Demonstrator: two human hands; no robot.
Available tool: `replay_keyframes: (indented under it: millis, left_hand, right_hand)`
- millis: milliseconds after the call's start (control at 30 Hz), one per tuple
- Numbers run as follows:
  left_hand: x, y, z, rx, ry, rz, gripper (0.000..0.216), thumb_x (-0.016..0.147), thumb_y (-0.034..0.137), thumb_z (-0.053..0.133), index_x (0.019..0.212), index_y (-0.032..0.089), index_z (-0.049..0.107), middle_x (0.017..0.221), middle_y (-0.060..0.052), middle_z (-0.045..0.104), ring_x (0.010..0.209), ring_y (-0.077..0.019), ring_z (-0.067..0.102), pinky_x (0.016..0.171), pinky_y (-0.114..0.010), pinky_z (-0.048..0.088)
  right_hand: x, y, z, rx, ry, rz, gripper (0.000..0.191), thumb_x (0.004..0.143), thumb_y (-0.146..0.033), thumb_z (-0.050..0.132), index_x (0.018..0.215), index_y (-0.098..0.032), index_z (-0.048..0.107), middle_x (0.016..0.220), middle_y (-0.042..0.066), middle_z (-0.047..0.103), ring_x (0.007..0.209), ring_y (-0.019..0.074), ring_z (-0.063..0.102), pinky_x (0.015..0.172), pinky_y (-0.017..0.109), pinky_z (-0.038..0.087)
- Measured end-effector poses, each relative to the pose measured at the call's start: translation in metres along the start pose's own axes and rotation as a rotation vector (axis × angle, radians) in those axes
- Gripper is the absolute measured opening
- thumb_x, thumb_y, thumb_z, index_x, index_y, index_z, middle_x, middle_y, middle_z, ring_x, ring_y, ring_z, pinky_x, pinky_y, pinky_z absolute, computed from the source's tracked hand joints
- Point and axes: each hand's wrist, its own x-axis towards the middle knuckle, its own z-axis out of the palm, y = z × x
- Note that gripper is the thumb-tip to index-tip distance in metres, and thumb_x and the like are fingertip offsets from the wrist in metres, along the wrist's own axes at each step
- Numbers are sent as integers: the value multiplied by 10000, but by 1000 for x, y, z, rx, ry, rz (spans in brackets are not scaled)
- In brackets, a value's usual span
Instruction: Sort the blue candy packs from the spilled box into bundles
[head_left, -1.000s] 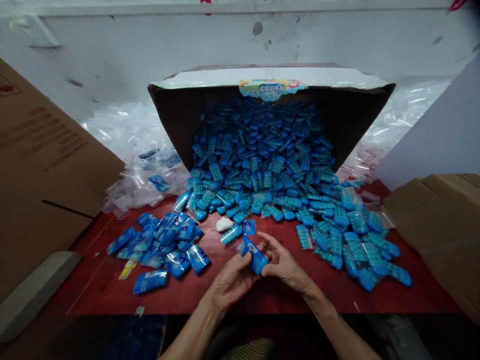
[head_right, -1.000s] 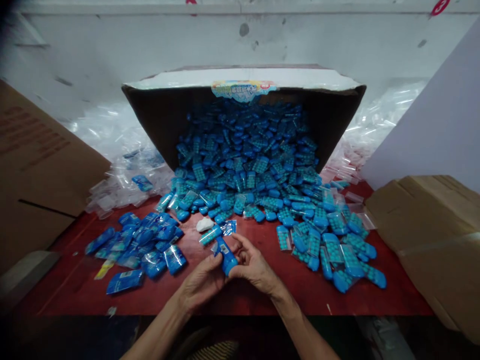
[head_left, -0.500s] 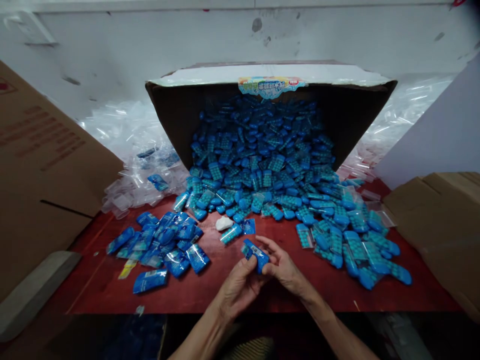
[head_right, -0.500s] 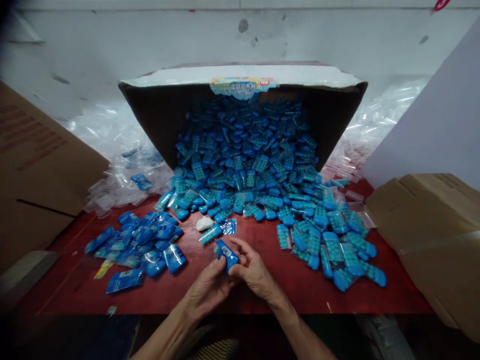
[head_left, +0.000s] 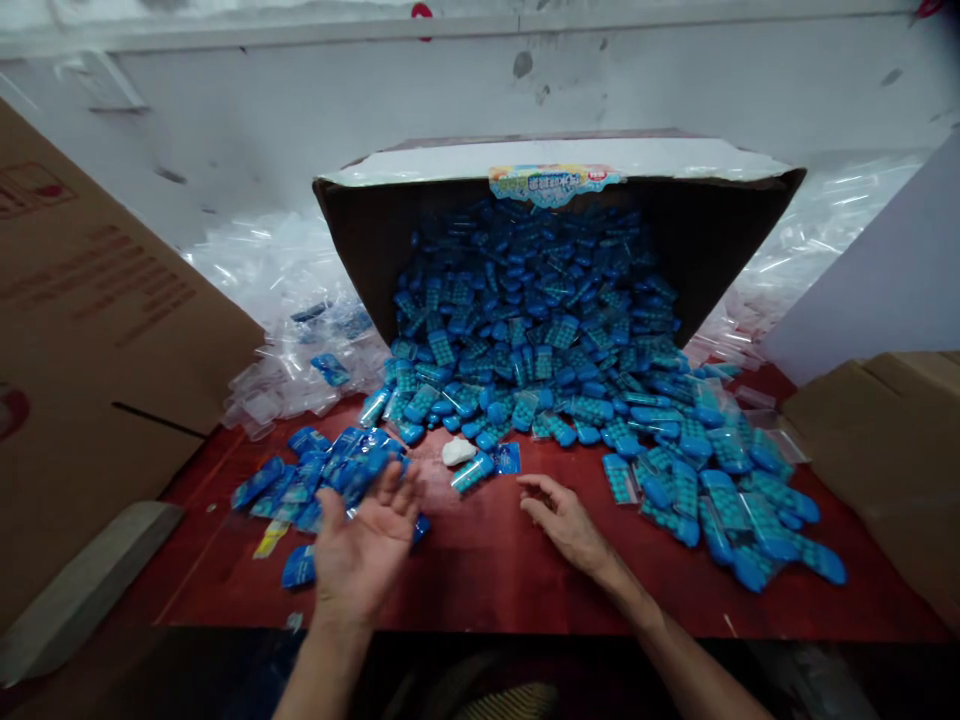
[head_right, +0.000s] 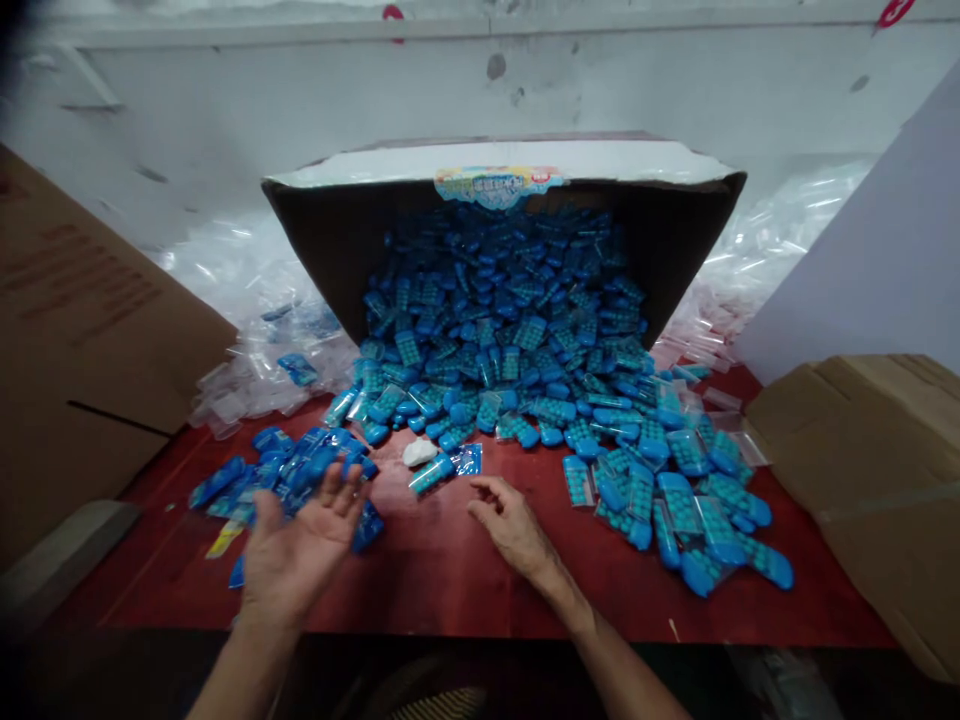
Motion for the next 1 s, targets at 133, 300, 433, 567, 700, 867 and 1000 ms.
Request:
replay_keyframes:
  millis: [133, 300, 433, 567, 700, 867, 1000]
  left_hand:
    - [7, 28, -3, 52, 118, 140, 407, 815, 402, 345, 956, 89, 562, 696, -90, 660, 742, -205, 621, 703, -389, 502]
    - [3, -29, -11, 404, 137, -132, 123, 746, 202, 508, 816, 131, 581, 552, -17, 608, 515, -129, 581, 560, -276, 482]
    - [6, -62, -22, 700, 101, -21, 235, 664, 308, 604, 815, 132, 569, 531, 13, 592, 426, -83, 516, 454, -195, 403]
    - [16, -67, -23, 919, 105, 142, 295, 606, 365, 627, 782, 133, 580, 495, 28, 574, 397, -79, 477, 426, -194, 364]
    - [27, -79, -20, 1036, 24, 131, 278, 615, 371, 600, 756, 132, 582, 492, 26, 566, 381, -72, 451, 414, -195, 341]
    - [35, -91, -20, 1103, 39, 109, 272, 648, 368, 553, 774, 127, 553, 490, 31, 555, 340, -61, 420, 386, -186, 302]
    - [33, -89, -20, 1153, 17, 120, 262, 645, 362, 550, 756, 125, 549, 483, 34, 542, 324, -59, 400, 370, -187, 278]
  right_hand:
    - [23, -7, 11, -400, 17, -226, 224, 811, -193, 429, 992, -212, 560, 930, 39, 559, 853, 153, 510, 756, 266, 401]
    - [52, -25, 41, -915, -87, -315, 290, 838, -148, 364, 1061, -249, 519, 1041, 62, 542, 897, 204, 471, 752, 342, 375]
    - [38, -28, 48, -983, -115, -335, 263, 845, -154, 351, 1003, -239, 544, 1003, 78, 559, 915, 230, 455, 763, 380, 349]
    - [4, -16, 23, -1063, -107, -254, 288, 816, -143, 407, 1054, -265, 513, 990, 79, 560, 887, 236, 472, 737, 374, 344]
    - [-5, -11, -13, -1060, -146, -115, 257, 758, -262, 529, 1015, -274, 536, 937, 60, 566, 889, 247, 482, 774, 389, 319]
    - [31, -13, -21, -984, -40, -64, 190, 780, -225, 495, 966, -230, 537, 948, 55, 542, 878, 200, 484, 736, 306, 332]
    - [59, -1, -5, -929, -65, -101, 157, 744, -203, 535, 900, -210, 538, 975, 47, 528, 910, 189, 465, 748, 285, 329]
